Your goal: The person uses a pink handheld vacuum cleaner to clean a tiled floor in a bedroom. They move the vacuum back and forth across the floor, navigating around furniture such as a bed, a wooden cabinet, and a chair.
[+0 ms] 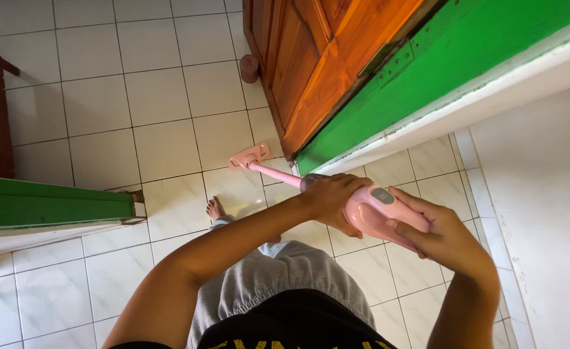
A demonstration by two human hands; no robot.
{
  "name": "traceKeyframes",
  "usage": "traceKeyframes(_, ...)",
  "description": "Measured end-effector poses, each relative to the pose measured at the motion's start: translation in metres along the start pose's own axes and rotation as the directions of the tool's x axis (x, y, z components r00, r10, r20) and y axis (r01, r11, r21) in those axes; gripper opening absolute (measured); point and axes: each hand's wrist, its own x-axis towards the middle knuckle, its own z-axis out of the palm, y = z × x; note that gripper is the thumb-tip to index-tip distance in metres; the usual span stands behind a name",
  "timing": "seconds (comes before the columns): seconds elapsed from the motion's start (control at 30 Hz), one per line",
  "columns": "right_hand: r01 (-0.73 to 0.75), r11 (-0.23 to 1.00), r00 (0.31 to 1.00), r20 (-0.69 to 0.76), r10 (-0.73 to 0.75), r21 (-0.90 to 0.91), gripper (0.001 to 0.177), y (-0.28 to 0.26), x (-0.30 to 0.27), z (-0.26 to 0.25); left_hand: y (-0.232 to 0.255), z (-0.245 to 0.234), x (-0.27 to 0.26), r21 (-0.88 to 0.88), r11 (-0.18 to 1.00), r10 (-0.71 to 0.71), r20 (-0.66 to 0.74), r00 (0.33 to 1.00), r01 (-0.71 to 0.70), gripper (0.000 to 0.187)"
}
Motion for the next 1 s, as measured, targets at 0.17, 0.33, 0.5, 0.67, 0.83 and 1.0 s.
traceKeyframes(0.17,0.111,0.992,0.994,-0.019,-0.11,0.054,0.061,0.006,0.011,0.004,-0.003,-0.006,0.004,0.065,0.997,-0.038,0.026,0.999,0.036,0.114)
traceKeyframes(0.33,0.187,0.978,0.981,0.043,-0.192,0.093,0.065,0.026,0.046,0.045,-0.059,-0.005,-0.008,0.158,0.986,-0.065,0.073,0.995,0.052,0.111)
traceKeyframes(0.5,0.213,0.945,0.967,0.087,-0.24,0.246,0.068,0.06,0.081,0.106,-0.109,0.002,-0.036,0.193,0.981,-0.037,0.021,0.999,0.032,0.108)
traceKeyframes(0.67,0.209,0.929,0.958,0.126,-0.256,0.305,0.07,0.078,0.081,0.106,-0.096,0.009,-0.023,0.268,0.956,-0.174,0.177,0.969,0.122,0.102)
traceKeyframes(0.83,0.126,0.988,0.969,0.202,-0.141,0.089,0.071,0.072,0.036,0.023,-0.015,0.021,0.0,0.2,0.961,-0.226,0.154,0.962,0.194,0.107)
traceKeyframes(1.0,-0.001,0.997,0.988,0.155,0.014,-0.08,0.068,0.034,0.0,-0.032,0.048,0.01,0.01,0.074,0.972,-0.226,0.061,0.972,0.221,0.108)
